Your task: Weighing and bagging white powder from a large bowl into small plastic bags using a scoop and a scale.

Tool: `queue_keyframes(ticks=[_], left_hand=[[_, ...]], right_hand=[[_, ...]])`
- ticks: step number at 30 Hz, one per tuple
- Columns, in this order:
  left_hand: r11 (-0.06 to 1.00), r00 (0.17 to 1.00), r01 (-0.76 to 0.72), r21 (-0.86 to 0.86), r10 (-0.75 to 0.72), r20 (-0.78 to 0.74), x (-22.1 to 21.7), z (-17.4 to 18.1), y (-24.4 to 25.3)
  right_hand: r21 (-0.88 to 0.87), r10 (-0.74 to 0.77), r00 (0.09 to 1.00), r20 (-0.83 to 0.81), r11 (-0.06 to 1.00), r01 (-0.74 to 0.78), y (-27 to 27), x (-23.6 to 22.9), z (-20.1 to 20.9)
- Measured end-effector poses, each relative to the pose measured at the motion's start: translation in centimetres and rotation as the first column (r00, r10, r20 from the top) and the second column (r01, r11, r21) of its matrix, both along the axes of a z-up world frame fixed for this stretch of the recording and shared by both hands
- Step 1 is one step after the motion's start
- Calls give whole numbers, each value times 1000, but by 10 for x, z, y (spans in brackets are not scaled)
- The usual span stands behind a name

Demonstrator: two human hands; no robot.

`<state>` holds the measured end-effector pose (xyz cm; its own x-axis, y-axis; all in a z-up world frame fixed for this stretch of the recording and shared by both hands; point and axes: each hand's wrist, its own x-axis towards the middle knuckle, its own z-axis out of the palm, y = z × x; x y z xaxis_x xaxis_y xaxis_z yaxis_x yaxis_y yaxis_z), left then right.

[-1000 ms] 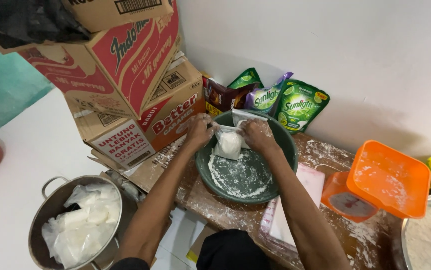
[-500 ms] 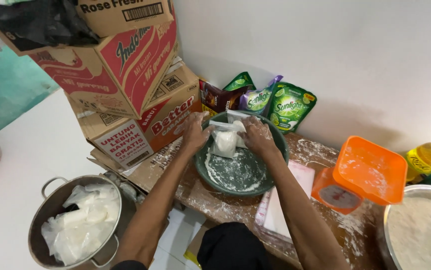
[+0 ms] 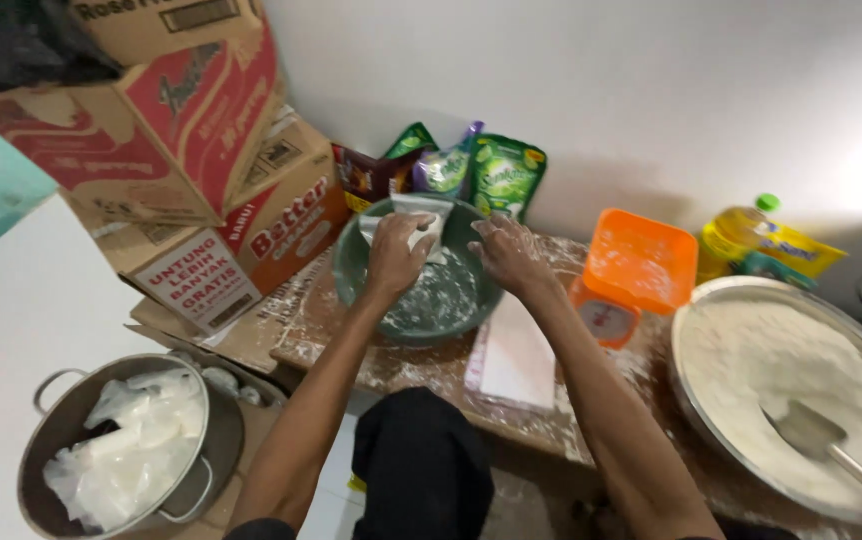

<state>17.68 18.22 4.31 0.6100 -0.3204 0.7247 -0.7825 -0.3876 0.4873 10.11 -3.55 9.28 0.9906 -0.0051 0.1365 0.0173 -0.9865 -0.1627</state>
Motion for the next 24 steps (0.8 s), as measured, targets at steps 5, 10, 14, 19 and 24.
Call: queue_keyframes(ticks=[5, 10, 14, 19, 24], left_hand=[[995, 994, 91, 52, -87, -71, -65, 35, -38], [981, 987, 157, 115, -153, -40, -98, 25, -69], [968, 967, 220, 122, -200, -158, -138, 41, -81], [914, 894, 391, 111, -347, -284, -163, 36, -101], [823, 892, 393, 410, -232, -389, -154, -23, -122]], right_hand=[[-49, 9, 999, 37, 999, -7, -20, -36, -2], [112, 6, 999, 46, 994, -11, -9, -99, 34], [70, 9, 999, 41, 997, -12, -18, -145, 38], [12, 0, 997, 77, 1000, -1, -48, -165, 0], [30, 11, 1000, 22, 999, -12, -71, -186, -27]])
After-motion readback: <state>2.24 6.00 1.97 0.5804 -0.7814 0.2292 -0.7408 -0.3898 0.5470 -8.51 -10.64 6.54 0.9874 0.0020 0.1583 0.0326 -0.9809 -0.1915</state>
